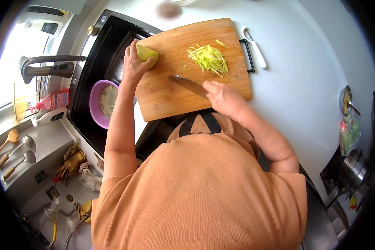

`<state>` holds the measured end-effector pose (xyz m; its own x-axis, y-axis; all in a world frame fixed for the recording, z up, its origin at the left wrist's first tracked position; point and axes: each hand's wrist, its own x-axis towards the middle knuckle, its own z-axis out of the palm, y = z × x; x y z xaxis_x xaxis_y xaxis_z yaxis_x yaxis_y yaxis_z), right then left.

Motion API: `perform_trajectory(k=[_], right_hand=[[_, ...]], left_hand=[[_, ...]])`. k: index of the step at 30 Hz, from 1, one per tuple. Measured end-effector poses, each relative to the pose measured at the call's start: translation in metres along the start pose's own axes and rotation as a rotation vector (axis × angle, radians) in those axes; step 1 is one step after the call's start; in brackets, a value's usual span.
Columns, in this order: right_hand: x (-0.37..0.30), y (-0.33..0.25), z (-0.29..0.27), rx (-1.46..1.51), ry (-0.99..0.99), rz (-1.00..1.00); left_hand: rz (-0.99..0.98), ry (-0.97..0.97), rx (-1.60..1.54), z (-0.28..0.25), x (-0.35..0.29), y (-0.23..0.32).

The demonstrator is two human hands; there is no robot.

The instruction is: The person slices a peeled green vegetable into thin strips on a wooden cutting board using a knife. The strips accumulate on the board as the person continues cutting.

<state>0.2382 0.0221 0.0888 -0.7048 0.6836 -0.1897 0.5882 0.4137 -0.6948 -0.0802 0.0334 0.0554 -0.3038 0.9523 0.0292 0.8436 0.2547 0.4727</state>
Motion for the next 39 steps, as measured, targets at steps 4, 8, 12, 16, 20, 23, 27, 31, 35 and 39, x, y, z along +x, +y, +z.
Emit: perform_trajectory(k=[4, 8, 12, 16, 20, 23, 27, 31, 35, 39], right_hand=[[0.006, 0.011, -0.012, 0.043, 0.134, 0.142], [0.004, 0.018, -0.01, -0.089, 0.357, 0.092], [-0.006, -0.008, -0.009, -0.036, 0.198, 0.068], [-0.006, -0.014, 0.008, 0.025, 0.043, 0.031], [-0.003, 0.002, -0.001, 0.056, 0.163, 0.17], [-0.006, 0.014, -0.008, 0.035, 0.253, 0.202], [-0.009, 0.009, -0.009, -0.043, 0.221, 0.213], [-0.014, 0.006, -0.002, -0.206, 0.24, 0.136], [-0.024, -0.007, -0.002, -0.201, 0.272, 0.06], [-0.03, -0.026, -0.002, -0.225, 0.262, 0.0]], left_hand=[[0.062, -0.036, 0.069, 0.0, 0.004, -0.004], [0.08, -0.067, 0.11, -0.002, 0.006, -0.004], [0.116, -0.039, 0.111, -0.003, 0.001, -0.001], [0.102, -0.083, 0.128, -0.007, -0.013, 0.01], [0.18, -0.061, 0.184, 0.004, -0.035, 0.011], [0.112, -0.171, 0.182, 0.014, -0.059, 0.046], [0.204, -0.121, 0.1, 0.041, -0.093, 0.087], [0.238, -0.031, -0.024, 0.043, -0.105, 0.091], [0.262, 0.028, -0.113, 0.037, -0.108, 0.08], [0.311, 0.051, -0.179, 0.046, -0.108, 0.079]])
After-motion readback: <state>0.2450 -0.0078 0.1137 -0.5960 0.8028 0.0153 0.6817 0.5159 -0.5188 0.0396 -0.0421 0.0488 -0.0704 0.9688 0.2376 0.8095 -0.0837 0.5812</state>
